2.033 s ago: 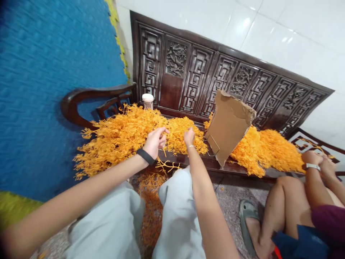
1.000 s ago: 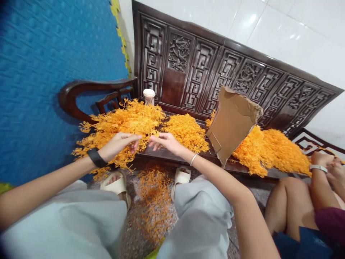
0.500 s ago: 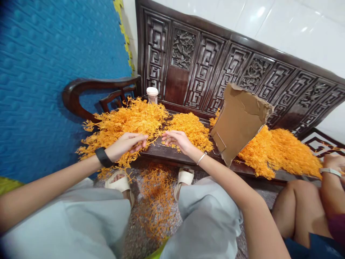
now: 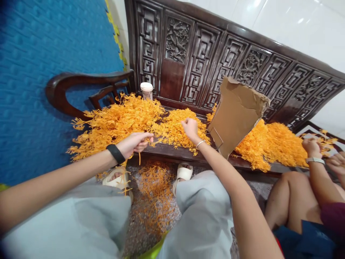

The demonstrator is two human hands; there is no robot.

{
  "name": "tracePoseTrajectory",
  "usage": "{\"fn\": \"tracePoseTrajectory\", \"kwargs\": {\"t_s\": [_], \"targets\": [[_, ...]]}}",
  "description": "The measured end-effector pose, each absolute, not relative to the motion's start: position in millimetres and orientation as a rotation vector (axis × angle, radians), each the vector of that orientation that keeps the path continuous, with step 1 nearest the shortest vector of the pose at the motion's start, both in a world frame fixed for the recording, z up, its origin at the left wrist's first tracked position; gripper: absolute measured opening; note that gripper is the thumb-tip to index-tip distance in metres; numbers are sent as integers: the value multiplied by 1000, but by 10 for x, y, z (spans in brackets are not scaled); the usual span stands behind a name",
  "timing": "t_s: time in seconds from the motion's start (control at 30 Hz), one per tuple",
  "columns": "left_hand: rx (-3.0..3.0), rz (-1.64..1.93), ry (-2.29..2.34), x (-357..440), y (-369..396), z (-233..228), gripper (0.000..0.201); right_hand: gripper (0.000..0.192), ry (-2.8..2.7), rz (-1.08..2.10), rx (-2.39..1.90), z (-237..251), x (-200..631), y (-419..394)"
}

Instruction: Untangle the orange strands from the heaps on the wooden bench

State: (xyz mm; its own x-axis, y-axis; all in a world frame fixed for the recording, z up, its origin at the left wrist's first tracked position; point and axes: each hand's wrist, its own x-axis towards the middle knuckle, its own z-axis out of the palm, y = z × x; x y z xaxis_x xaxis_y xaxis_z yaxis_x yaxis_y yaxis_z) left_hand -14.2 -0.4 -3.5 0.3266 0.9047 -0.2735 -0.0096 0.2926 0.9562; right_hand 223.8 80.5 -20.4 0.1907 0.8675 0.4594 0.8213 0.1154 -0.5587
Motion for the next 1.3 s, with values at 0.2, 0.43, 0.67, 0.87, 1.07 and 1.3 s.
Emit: {"fn": "tracePoseTrajectory", "kwargs": {"t_s": [0.2,0.43,0.67,0.87,1.07,1.3], "targets": [[959,868,917,-321,19,33,25,13,-1201,181,-1922,-353,3112,1056],[817,1010,732,-389,33,176,35,28,-1296,240,-1920,-451,2930,1347],[759,1183,605,-391,24,249,37,25,-1445,33,-2044,-311,2726,1567],[738,1261,491,-388,15,323,41,33,-1515,320,-1821,-345,2379,1447],[687,1244,479,-292,97,281,39,31,-1943,1000,-1029,-74,1707,830],[681,1214,494,-128,188,216,38,31,-2002,1042,-827,153,1485,284]]}}
